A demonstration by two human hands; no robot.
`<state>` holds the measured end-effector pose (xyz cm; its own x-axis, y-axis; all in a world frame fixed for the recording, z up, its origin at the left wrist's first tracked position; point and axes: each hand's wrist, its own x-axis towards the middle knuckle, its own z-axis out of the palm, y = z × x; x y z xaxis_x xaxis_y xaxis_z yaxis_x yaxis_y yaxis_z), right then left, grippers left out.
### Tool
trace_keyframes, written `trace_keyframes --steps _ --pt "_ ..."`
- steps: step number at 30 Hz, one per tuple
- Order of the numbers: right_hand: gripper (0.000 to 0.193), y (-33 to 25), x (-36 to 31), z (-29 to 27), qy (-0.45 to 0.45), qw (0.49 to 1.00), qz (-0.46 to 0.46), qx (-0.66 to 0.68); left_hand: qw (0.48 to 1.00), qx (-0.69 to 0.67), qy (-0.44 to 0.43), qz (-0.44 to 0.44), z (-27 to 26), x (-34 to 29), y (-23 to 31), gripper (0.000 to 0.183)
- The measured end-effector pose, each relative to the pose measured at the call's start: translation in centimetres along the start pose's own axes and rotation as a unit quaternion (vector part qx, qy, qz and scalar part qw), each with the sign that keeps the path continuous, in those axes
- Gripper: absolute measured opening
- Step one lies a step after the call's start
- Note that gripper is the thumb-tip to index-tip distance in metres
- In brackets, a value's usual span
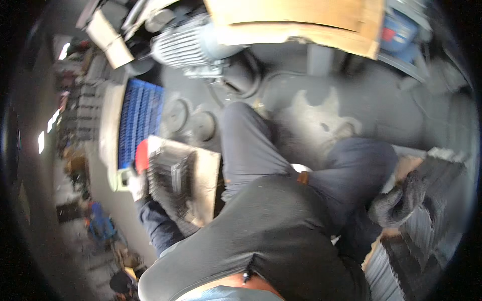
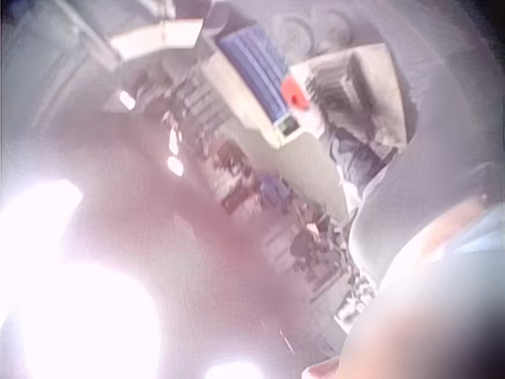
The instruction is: Checking and stacking metal wire grids on a fabrication floor.
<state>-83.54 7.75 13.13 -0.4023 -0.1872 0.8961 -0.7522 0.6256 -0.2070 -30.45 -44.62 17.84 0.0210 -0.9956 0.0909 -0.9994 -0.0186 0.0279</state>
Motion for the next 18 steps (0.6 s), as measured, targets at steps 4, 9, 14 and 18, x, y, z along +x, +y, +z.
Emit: trace_keyframes --steps 4,9,14,18 --pt "0.023 -0.9 -0.4 3.7 -0.066 0.989 0.025 0.128 0.980 -0.173 -0.054 0.081 6.6 0.5 -3.2 0.050" --pt "0.025 -3.7 -0.7 6.7 -0.229 0.954 0.122 0.150 0.970 -0.241 0.010 0.000 10.0 2.7 -8.7 0.037" --pt "0.038 -5.2 0.8 6.4 -0.318 0.940 0.007 0.124 0.968 -0.231 0.102 -0.007 6.2 1.2 -6.0 0.028" --pt "0.087 -5.2 0.3 5.8 -0.345 0.899 0.030 0.269 0.935 -0.353 0.022 0.014 3.3 1.2 -3.3 0.029"
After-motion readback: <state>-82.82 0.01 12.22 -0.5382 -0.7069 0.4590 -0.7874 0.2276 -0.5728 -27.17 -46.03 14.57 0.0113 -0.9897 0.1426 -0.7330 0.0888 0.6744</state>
